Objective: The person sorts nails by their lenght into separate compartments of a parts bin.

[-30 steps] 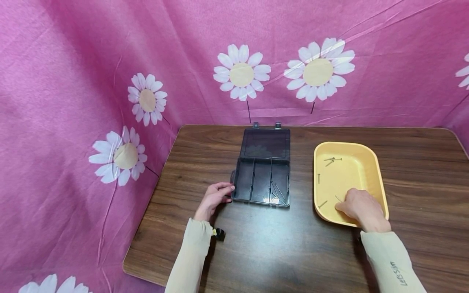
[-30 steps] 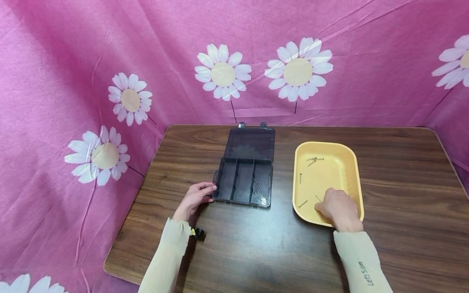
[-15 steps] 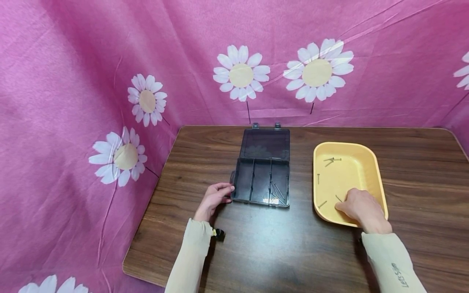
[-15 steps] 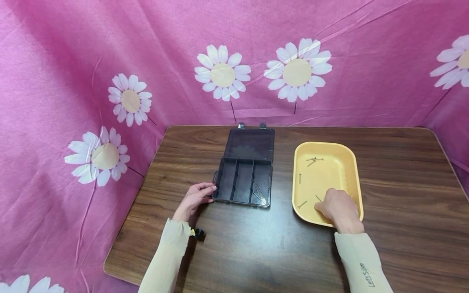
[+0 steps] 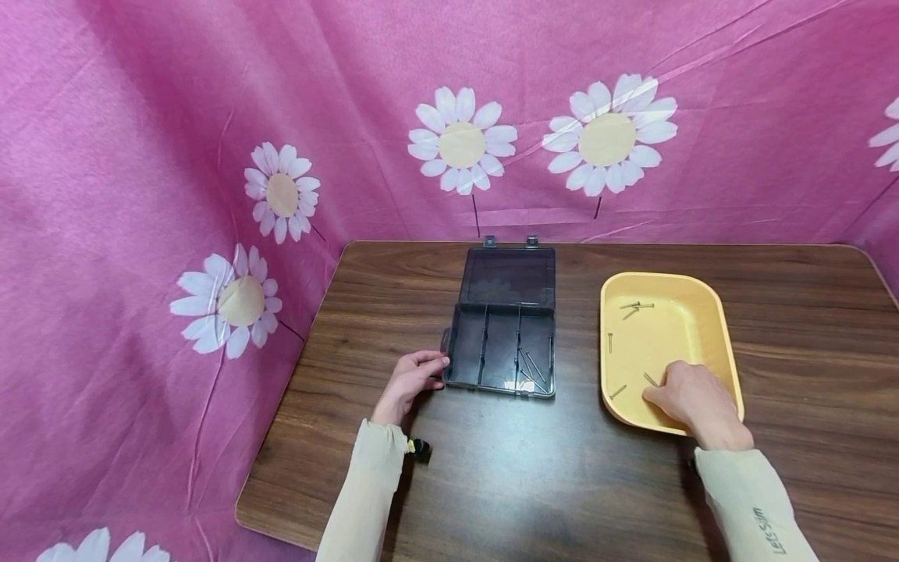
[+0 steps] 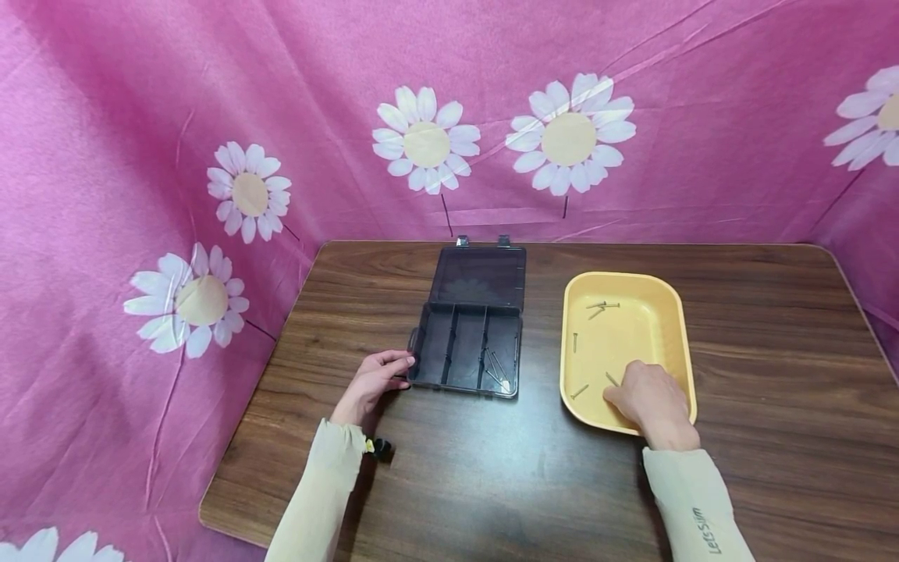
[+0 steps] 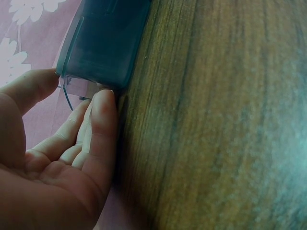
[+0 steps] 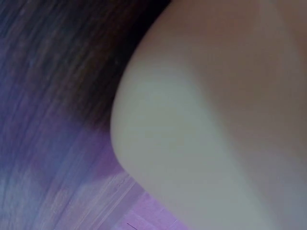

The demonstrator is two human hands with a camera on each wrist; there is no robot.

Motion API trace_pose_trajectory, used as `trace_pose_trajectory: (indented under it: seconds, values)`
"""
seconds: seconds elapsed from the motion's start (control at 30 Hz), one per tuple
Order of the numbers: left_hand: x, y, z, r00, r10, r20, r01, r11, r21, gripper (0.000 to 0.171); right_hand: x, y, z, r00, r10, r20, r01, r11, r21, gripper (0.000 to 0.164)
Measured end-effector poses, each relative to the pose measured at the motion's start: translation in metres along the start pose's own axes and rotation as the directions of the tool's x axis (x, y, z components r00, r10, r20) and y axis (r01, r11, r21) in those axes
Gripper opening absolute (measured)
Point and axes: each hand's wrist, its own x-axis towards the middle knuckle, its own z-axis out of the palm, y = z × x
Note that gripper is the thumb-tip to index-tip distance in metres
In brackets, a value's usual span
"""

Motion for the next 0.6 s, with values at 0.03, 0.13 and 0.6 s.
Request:
trace_pose_trajectory:
  seconds: [0.03,0.13,0.6]
  values:
    - [0.0002,-0.0002,0.0,1.0,0.0,0.0,0.0,1.0,0.001,0.03,0.0,-0.0001,0.0,1.0,-0.002,-0.003,0.002,1.0,-0.001,0.022]
    - [0.0006,-0.0006,-0.0001,1.0,0.0,-0.002,0.0,1.0,-0.001,0.03,-0.0001,-0.0005,0.0001,1.0,-0.005,-0.011,0.005,1.0,-0.003,0.022]
    - [-0.0013,0.0029,-0.001,1.0,-0.012,0.003,0.012,1.0,0.021,0.031,0.0013,-0.0012,0.0014,0.995,-0.055,-0.082,0.06,0.996,0.063,0.014]
